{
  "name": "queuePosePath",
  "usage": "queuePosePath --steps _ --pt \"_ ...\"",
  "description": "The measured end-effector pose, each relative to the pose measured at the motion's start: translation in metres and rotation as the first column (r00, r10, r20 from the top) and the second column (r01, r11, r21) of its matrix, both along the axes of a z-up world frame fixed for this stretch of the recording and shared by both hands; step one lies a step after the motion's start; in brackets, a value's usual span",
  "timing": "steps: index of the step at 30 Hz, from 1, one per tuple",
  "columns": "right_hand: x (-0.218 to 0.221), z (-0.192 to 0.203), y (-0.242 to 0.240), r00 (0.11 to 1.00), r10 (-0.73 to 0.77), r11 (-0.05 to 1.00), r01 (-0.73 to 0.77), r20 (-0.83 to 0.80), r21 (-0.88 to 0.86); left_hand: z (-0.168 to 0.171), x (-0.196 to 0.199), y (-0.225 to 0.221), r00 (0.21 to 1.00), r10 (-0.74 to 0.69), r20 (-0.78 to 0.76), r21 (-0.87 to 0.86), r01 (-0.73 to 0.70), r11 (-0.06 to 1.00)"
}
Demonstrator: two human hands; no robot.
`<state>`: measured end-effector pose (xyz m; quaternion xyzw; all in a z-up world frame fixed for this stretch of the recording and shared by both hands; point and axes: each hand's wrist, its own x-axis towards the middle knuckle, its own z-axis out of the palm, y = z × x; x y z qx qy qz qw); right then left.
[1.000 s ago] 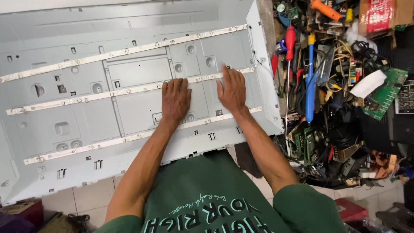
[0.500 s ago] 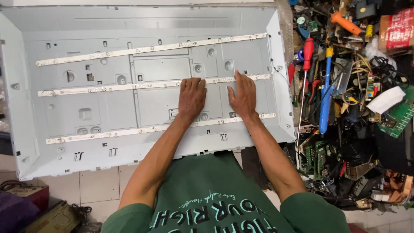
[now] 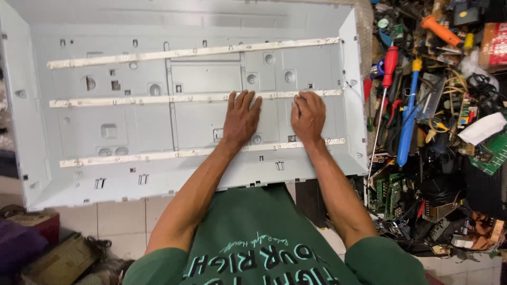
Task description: The person positions and presses multiple LED light strips onto the interior back panel of a TV chassis. They align each strip along pre-marked slots and smooth them down to ensure adhesion, working from the bottom upward across the panel.
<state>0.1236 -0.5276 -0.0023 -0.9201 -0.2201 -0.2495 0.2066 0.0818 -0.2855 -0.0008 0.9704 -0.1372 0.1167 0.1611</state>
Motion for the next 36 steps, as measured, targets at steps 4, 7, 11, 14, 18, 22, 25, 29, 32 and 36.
queuePosePath --steps 4,7,11,14,18,22,25,29,32,36 --pt "0.004 -0.002 -0.003 0.996 0.035 0.999 -0.033 0.083 -0.021 -0.009 0.0 0.0 1.0 0.008 -0.018 -0.03 -0.009 1.0" --pt "-0.003 0.005 0.003 0.998 0.051 0.998 -0.05 0.025 -0.032 -0.013 -0.007 0.018 0.999 0.006 -0.051 -0.021 -0.007 1.0" --pt "-0.023 0.02 0.051 0.994 0.067 0.996 -0.063 -0.081 0.056 -0.005 -0.029 0.1 0.971 0.224 0.086 0.057 -0.229 0.972" --pt "-0.034 0.027 0.11 0.968 0.196 0.974 -0.174 -0.154 0.148 0.006 -0.041 0.155 0.93 0.35 0.11 0.165 -0.364 0.917" --pt "-0.032 0.018 0.177 0.908 0.356 0.934 -0.34 -0.222 0.105 -0.003 -0.049 0.181 0.916 0.384 0.12 0.113 -0.397 0.911" --pt "-0.028 0.007 0.207 0.911 0.353 0.935 -0.336 -0.215 0.112 -0.008 -0.048 0.182 0.903 0.399 0.161 0.071 -0.414 0.907" --pt "-0.029 0.006 0.212 0.94 0.299 0.954 -0.298 -0.165 0.031 -0.014 -0.046 0.183 0.884 0.411 0.22 -0.007 -0.42 0.907" --pt "-0.027 0.004 0.218 0.956 0.281 0.958 -0.284 -0.083 -0.032 -0.011 -0.044 0.187 0.887 0.386 0.252 -0.092 -0.375 0.922" --pt "-0.023 0.001 0.219 0.963 0.269 0.958 -0.27 -0.03 -0.096 -0.016 -0.04 0.188 0.888 0.359 0.287 -0.118 -0.339 0.933" --pt "-0.031 0.0 0.22 0.968 0.247 0.963 -0.25 -0.049 -0.099 -0.033 -0.046 0.193 0.887 0.334 0.317 -0.151 -0.301 0.942"
